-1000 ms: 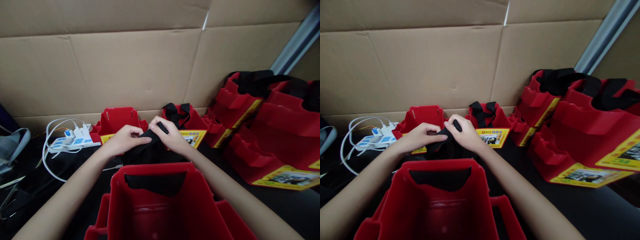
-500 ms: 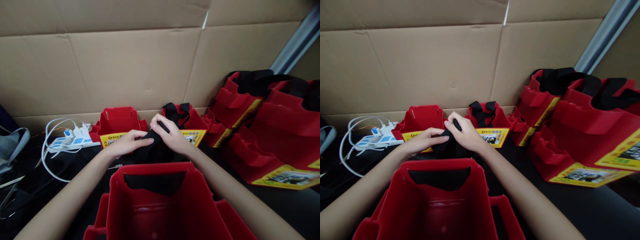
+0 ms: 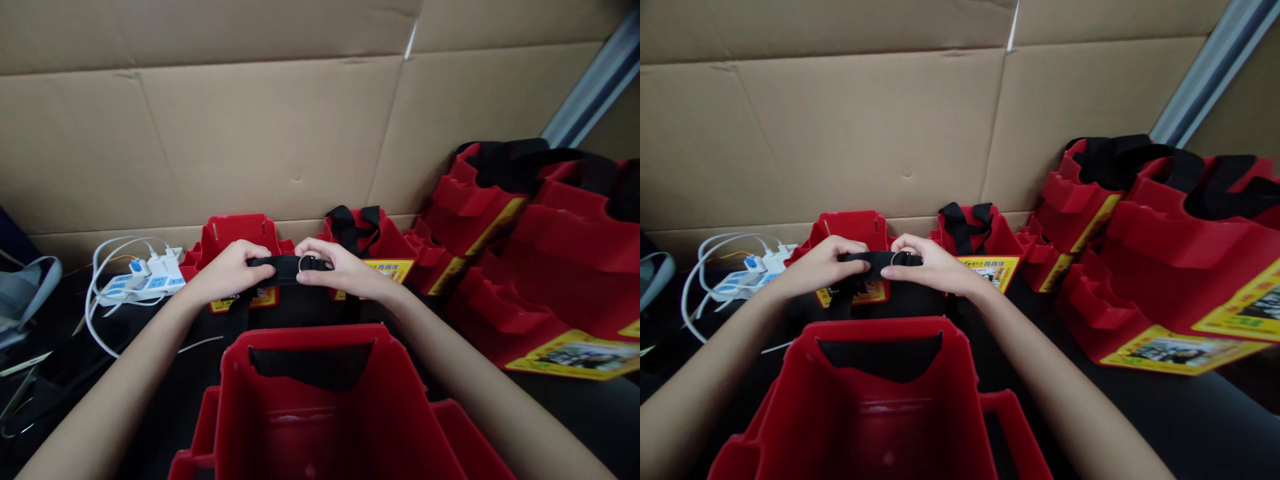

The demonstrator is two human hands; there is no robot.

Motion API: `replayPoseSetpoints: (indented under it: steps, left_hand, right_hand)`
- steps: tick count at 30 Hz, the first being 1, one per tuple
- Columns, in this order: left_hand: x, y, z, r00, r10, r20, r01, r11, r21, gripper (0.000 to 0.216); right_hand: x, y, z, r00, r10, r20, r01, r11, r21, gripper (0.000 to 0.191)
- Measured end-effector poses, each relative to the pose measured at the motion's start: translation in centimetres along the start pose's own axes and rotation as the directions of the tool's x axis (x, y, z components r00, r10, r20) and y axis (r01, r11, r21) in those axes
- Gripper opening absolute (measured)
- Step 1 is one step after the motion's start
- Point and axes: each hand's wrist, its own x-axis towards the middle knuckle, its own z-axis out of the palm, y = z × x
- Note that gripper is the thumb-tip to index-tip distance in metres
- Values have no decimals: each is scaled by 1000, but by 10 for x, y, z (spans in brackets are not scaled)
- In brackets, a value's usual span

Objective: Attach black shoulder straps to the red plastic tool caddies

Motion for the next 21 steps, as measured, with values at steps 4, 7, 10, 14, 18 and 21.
replayPoseSetpoints:
  steps: [4,7,10,14,18,21]
  left_hand:
    - [-3,2,-4,1000,-14,-10,16,982,190,14]
    - [-4,3,-5,1000,4,30,-11,968,251,14]
    - [-5,5,-6,998,-5,55,-8,972,235,14]
    - [-7,11,-4,999,49,-10,-48,998,36,12]
    - [-7,12,-2,997,9,81,-2,997,-74,26]
    - [-4,6,-5,996,-70,64,74,995,-72,23]
  right_hand:
    - [3,9,1,991,123,48,-124,992,16,31]
    - [4,10,1,994,87,64,-84,996,-41,27]
    - [3,7,0,998,37,45,-35,998,-55,25]
    - [2,1,0,1000,-19,17,20,999,-37,23]
    - [1,-3,3,999,-50,10,50,999,-21,20]
    - [2,0,2,999,-34,7,34,999,24,21]
